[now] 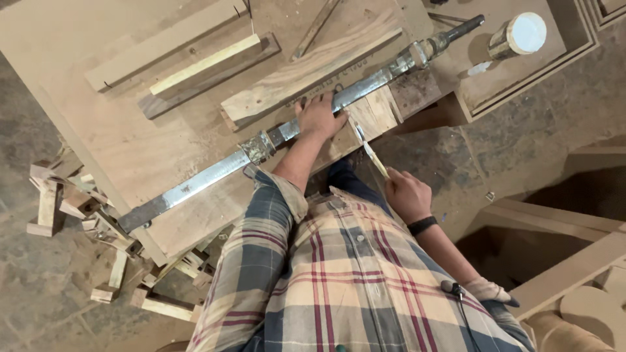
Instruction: The person assembles small wooden frames by applying glue to the edges of wooden pieces, clamping them together, and securing them with a pneumatic nail gun. The person repeats this process for multiple frames, handling glue, clamps, and wood pieces throughout.
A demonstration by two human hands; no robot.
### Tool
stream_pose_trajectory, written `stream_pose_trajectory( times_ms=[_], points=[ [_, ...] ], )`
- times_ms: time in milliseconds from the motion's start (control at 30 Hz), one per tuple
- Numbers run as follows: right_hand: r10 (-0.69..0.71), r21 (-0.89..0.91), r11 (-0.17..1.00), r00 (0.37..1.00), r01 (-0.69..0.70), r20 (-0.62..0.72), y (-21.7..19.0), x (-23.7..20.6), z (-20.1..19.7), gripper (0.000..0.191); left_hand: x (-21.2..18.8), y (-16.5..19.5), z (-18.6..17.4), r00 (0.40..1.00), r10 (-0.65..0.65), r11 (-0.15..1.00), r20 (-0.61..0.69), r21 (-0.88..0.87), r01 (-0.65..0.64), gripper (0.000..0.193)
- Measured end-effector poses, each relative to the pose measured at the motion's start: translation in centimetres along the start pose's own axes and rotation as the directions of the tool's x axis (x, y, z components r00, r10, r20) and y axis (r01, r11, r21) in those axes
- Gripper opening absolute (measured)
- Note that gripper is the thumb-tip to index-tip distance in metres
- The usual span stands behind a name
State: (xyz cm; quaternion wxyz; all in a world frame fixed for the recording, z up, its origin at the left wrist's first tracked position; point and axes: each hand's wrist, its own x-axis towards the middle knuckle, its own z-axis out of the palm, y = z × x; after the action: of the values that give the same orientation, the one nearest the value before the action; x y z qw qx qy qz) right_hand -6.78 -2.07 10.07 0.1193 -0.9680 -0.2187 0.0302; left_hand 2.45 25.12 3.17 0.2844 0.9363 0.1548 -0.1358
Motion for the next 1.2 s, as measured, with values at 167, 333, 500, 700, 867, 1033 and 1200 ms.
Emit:
stream_pose_trajectory(
  times_ms=[167,333,500,700,867,1033,1200],
  points=[
    [-0.013,-0.035,0.999,1.000,0.012,-0.012,-1.6,1.5,-1.4,0.034,-0.2,-0.2,0.3,0.999,0.004,1.000,-0.033,-0.021,-0.004,0.077],
    [-0.025,-0.012,1.000,0.999,0.024,-0.037,-3.4,2.2,-3.5,0.034,-0.1,-0.5,0.1,1.000,-0.006,0.999,-0.017,-0.034,0.006,0.076],
    [-0.063,-0.021,0.998,0.995,0.062,-0.074,-3.9,3.0,-3.3,0.034,-0.4,-0.3,-0.3,1.000,-0.019,0.999,0.007,-0.030,0.019,0.077],
    [-0.116,-0.060,0.992,0.993,0.114,-0.034,-2.7,1.3,-3.2,0.030,-0.6,0.0,-0.8,1.000,-0.012,1.000,0.026,-0.005,0.012,0.078],
    [-0.090,-0.054,0.995,0.993,0.086,-0.078,-2.3,0.6,-3.1,0.029,-0.7,-0.7,-0.3,0.999,-0.011,1.000,0.039,-0.007,0.011,0.079],
    [-0.128,-0.039,0.991,0.991,0.130,0.047,-2.4,1.3,-2.0,0.028,-1.3,-1.5,0.6,1.000,0.005,1.000,-0.011,-0.019,-0.005,0.077],
    [0.062,0.091,0.994,0.997,-0.067,0.055,1.7,-1.1,-3.5,0.031,-1.8,-1.4,-0.6,0.998,-0.033,0.999,0.052,-0.035,0.034,0.082]
  ],
)
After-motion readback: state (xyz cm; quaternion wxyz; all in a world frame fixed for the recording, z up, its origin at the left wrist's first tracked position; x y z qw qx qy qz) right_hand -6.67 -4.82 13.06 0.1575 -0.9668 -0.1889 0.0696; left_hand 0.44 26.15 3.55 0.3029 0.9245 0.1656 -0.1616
